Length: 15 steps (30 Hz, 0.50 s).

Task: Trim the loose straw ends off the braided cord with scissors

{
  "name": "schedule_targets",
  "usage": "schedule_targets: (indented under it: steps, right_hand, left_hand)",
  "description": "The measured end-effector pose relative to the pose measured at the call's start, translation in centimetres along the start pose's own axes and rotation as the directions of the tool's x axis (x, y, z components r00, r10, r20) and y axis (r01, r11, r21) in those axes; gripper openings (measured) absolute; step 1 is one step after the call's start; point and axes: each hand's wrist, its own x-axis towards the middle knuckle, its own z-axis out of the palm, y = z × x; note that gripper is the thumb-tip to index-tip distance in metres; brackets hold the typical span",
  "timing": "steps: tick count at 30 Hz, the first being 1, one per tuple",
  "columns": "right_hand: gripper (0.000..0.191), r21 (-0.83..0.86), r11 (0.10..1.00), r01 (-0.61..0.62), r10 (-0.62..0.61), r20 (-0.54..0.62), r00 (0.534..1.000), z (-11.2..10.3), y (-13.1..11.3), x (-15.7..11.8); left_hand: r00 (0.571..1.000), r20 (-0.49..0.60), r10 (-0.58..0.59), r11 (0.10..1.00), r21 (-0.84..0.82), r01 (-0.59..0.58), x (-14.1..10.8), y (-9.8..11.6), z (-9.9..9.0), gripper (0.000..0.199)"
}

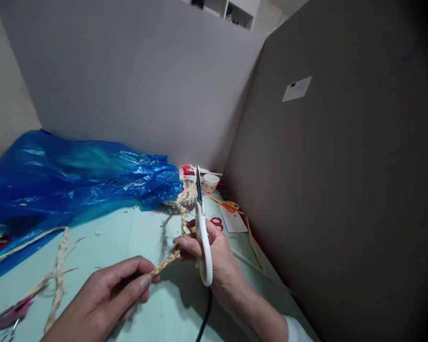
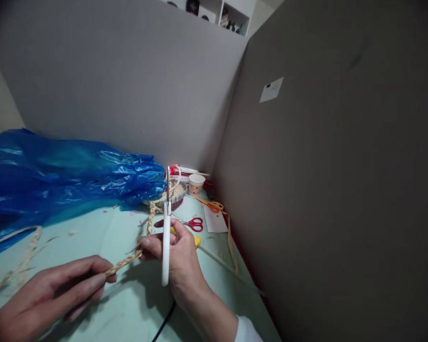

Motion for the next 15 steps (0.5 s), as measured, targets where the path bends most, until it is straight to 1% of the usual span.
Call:
schedule_targets:
  steps: [3,6,8,10,12,13,15]
  right_hand:
    - [0.062,0.053,0.999,-0.004,0.004,0.006,1.0,0.1,0.1,-0.2]
    - [0.06,0.121,0.993,-0.02,0.015,0.039,0.999,0.3,0.1,-0.5]
    - [0.058,0.144,0.989,-0.023,0.015,0.058,0.998,0.5,0.1,-0.7]
    - [0.054,0.163,0.987,-0.014,0.003,0.067,0.998,0.6,0.0,-0.9]
    - [0.051,0.183,0.983,-0.007,-0.007,0.074,0.997,0.7,0.0,-1.0]
    - [0.051,0.191,0.981,-0.008,-0.007,0.076,0.997,0.7,-0.1,-1.0]
    - [0.05,0.2,0.98,-0.014,-0.001,0.077,0.997,0.8,0.0,-1.0]
  left_hand:
    - [0.999,-0.022,0.031,0.999,0.025,-0.03,0.1,-0.1,0.1,0.04]
    - [0.994,-0.088,0.071,0.995,0.079,-0.064,0.3,-0.1,-0.2,0.039]
    - [0.99,-0.109,0.093,0.99,0.113,-0.081,0.4,-0.1,-0.6,0.039]
    - [0.995,-0.09,0.051,0.993,0.11,-0.041,0.5,-0.3,-0.8,0.04]
    - [0.999,-0.035,-0.004,0.997,0.075,0.007,0.6,-0.6,-0.9,0.044]
    - [1.0,-0.007,-0.012,0.999,0.052,0.012,0.7,-0.8,-0.9,0.045]
    - [0.998,0.054,0.013,1.0,0.007,-0.014,0.8,-1.3,-0.8,0.045]
